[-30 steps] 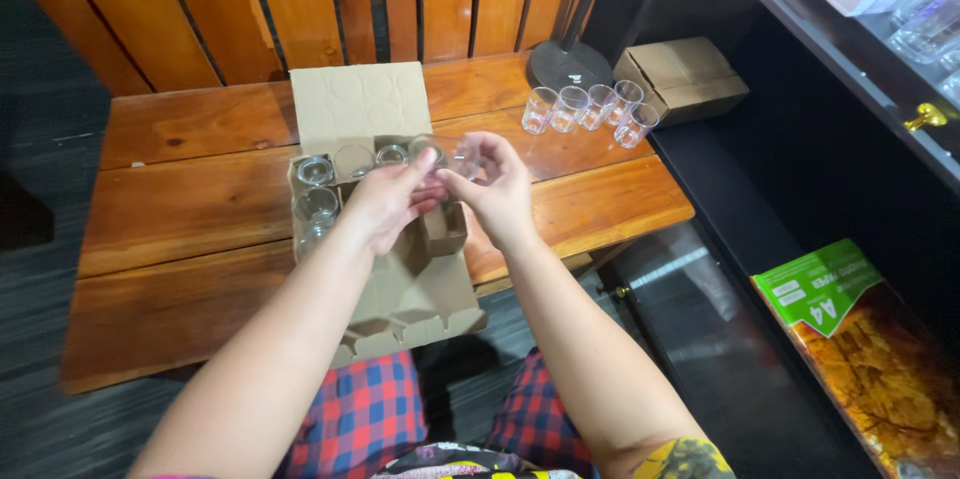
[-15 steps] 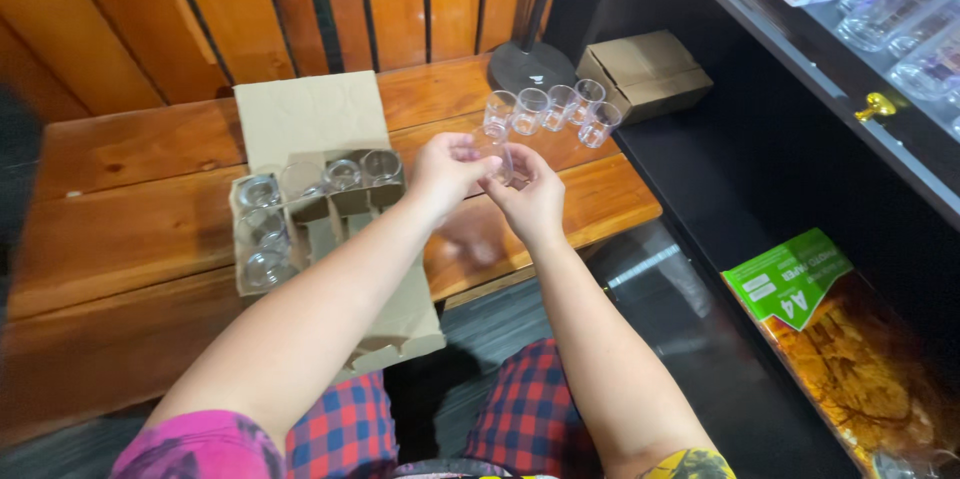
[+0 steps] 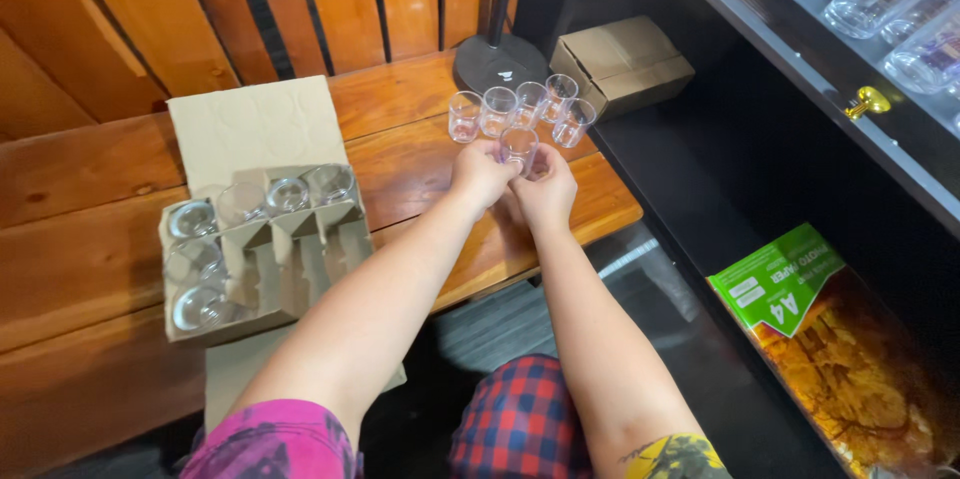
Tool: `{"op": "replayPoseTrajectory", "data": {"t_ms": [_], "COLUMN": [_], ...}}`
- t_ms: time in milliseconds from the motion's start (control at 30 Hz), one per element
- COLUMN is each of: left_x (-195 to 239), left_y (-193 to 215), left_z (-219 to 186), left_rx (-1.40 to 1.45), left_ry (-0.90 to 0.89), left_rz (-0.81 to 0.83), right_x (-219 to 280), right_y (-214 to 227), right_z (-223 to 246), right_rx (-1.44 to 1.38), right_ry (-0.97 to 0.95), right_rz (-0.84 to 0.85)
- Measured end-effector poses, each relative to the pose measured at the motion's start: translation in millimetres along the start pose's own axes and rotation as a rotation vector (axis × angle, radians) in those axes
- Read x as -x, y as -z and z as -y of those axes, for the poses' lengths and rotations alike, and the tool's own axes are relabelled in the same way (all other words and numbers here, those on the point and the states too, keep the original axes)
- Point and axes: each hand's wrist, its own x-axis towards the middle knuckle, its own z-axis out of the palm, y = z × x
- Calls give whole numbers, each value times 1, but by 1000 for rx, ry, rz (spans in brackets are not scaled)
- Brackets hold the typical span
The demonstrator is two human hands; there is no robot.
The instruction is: The person opens a cardboard box containing small clear glasses and removes them one by one. They place the glasses in a neat arrangement on the wooden bench next to the box.
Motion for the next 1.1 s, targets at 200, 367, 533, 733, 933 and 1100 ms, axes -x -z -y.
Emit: {"op": "replayPoseTrajectory", "data": {"t_ms": [200,367,533,733,933,1100], "left_x": [-34,-45,-44,-34,-31,-20], "left_y": [-27,-45,-51,-52,-49,-44], "left_z": [10,11,6,-5,-3,-16], "left_rx": [-28,-15,35,218,163,40], "left_ry": [18,-25,-55,-9,-12,-30], "left_rz": [56,87,94,117,114,133], "right_x": [-32,-54,-61,-47,-55,-55], "right_y": [-2,-6,-6,-1,-6,-5], "right_z": [-16,-36,-39,-17,-35,-36], "right_rx": [152,71,65,-61,-55,-47], "right_ry": [-76,-76,-2,8,33,31], "right_rz": [2,-23,-69,-138,-159,-180]}}
